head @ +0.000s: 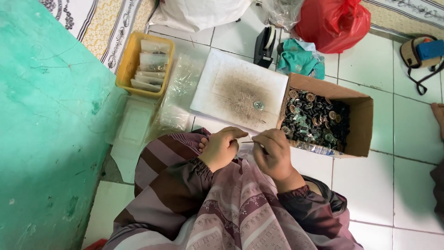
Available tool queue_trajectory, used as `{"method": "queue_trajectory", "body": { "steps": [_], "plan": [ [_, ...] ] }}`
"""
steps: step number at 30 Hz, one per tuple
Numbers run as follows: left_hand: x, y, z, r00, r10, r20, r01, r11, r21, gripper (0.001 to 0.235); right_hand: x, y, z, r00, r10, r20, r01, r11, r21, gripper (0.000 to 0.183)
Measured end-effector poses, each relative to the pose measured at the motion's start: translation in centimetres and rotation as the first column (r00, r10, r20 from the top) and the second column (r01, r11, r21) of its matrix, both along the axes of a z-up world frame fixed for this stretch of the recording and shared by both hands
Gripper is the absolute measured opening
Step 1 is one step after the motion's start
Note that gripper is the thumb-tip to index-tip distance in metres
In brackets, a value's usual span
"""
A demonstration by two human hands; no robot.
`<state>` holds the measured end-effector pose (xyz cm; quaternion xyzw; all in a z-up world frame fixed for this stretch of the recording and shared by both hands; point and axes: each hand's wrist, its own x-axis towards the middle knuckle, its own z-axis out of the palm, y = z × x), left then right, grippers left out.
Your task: The person sorts metal components from a large cardboard box and places them into small plastic bags.
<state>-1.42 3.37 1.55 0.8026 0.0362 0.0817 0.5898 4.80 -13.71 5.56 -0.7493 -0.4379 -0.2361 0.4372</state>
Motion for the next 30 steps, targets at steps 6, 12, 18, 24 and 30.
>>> {"method": "queue_trajectory", "body": {
  "steps": [6, 12, 18, 24, 30],
  "plan": [
    [-0.5, 0.5, -0.2, 0.998, -0.056, 0.031, 0.056, 0.998, -0.01, 0.045, 5.3, -1.3, -5.8, 0.97, -0.197, -0.146, 0.188, 0.98, -0.071, 0.013],
    [-2.1, -1.1, 0.1, 0.998, -0.053, 0.039, 0.049, 0.993, 0.103, 0.044, 13.0, -1.7, -14.9, 0.73, -0.655, -0.196, 0.266, 0.537, -0.801, 0.048],
    [-2.2, -0.3, -0.6, 0.996, -0.075, 0.044, 0.07, 0.992, 0.102, 0.046, 13.6, 0.1, -14.0, 0.702, -0.691, -0.168, 0.275, 0.482, -0.832, 0.053],
    [-1.7, -0.7, -0.9, 0.996, -0.086, -0.009, 0.086, 0.991, 0.107, 0.047, 14.3, -2.4, -19.9, 0.829, -0.507, 0.234, 0.516, 0.532, -0.672, 0.025],
    [-2.2, -0.9, -0.6, 0.993, -0.113, 0.029, 0.112, 0.994, 0.011, 0.047, 11.7, -5.4, -20.5, 0.819, -0.559, -0.128, 0.5, 0.805, -0.32, 0.01]
  ]
}}
